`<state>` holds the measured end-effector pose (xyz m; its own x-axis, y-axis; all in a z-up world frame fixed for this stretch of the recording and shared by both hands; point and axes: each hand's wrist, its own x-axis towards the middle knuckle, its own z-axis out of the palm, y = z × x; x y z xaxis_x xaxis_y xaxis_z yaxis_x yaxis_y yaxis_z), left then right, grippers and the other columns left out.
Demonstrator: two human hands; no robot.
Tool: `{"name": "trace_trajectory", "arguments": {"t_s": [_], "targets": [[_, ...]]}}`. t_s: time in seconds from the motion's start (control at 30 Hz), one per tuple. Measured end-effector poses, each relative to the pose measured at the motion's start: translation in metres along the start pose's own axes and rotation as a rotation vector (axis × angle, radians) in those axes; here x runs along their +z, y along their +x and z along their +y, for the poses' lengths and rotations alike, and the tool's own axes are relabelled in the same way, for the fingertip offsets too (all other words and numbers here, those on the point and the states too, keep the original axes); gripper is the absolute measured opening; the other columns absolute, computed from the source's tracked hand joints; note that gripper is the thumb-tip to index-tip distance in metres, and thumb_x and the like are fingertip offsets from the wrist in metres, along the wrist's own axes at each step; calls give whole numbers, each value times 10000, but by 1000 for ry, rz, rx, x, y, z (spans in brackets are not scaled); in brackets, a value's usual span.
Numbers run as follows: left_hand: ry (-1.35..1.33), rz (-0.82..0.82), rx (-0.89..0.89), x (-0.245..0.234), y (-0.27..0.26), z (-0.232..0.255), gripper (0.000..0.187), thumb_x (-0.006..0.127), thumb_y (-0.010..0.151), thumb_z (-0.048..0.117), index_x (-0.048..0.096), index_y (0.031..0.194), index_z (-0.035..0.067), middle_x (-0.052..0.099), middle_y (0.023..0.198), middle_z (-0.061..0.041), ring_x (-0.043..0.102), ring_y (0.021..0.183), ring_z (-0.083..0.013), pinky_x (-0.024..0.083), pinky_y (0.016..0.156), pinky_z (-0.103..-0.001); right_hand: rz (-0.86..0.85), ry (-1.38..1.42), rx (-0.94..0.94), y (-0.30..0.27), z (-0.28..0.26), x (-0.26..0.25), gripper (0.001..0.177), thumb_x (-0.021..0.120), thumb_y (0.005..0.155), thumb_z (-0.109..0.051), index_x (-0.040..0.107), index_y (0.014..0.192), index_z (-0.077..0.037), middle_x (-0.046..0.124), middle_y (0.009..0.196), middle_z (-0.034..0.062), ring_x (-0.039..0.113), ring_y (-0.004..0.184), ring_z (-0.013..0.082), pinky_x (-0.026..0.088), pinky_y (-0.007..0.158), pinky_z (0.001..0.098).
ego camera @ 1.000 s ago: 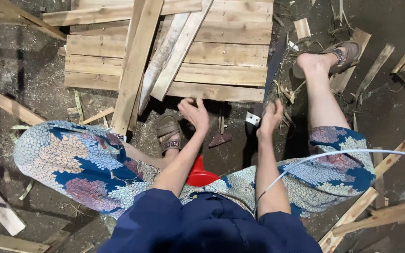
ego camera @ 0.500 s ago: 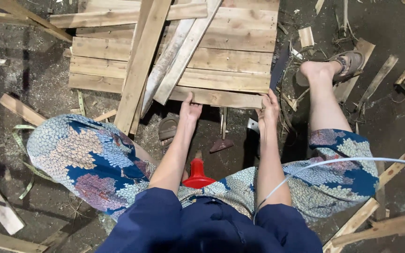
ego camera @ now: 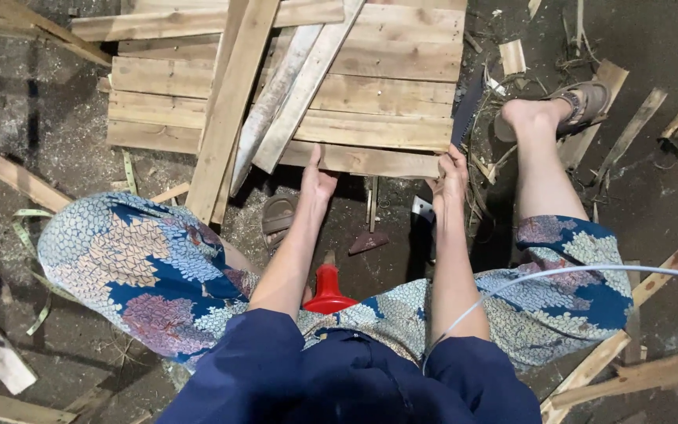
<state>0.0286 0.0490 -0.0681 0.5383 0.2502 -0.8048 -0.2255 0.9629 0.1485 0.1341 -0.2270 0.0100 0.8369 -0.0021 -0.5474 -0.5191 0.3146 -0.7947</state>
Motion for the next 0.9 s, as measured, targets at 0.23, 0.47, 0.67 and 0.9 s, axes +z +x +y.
{"name": "trace_trajectory", "arguments": {"t_s": [0.23,0.47,0.67,0.9], "targets": [[54,64,32,4,-2,0,541,904,848,244,607,1255,47,684,1222,-164,635,1178,-344,445,1095,-596,285,-270,-101,41,20,-14,245,793,850,-284,734,1076,-209,664,922,18,677,736,135,523,515,221],[125,104,55,-4,-4,0,561,895,860,272,591,1263,28,681,1221,-184,642,1174,-357,435,1093,-628,206,-178,-67,50,18,-16,342,731,833,-160,689,1172,-157,663,1056,106,698,892,225,602,702,331],[109,84,36,9,-22,-3,629,912,842,231,557,1316,22,659,1270,-208,623,1205,-366,420,1103,-645,59,-331,-148,19,-13,17,437,676,1032,-267,565,1431,-127,554,1428,214,558,1308,372,509,1048,496],[120,113,123,2,-19,-20,669,871,872,185,469,1376,5,596,1313,-196,575,1241,-362,373,1132,-659,105,-792,-369,-51,-48,50,498,564,1033,-148,480,1521,-194,549,1445,256,497,1348,433,398,1134,533]]}}
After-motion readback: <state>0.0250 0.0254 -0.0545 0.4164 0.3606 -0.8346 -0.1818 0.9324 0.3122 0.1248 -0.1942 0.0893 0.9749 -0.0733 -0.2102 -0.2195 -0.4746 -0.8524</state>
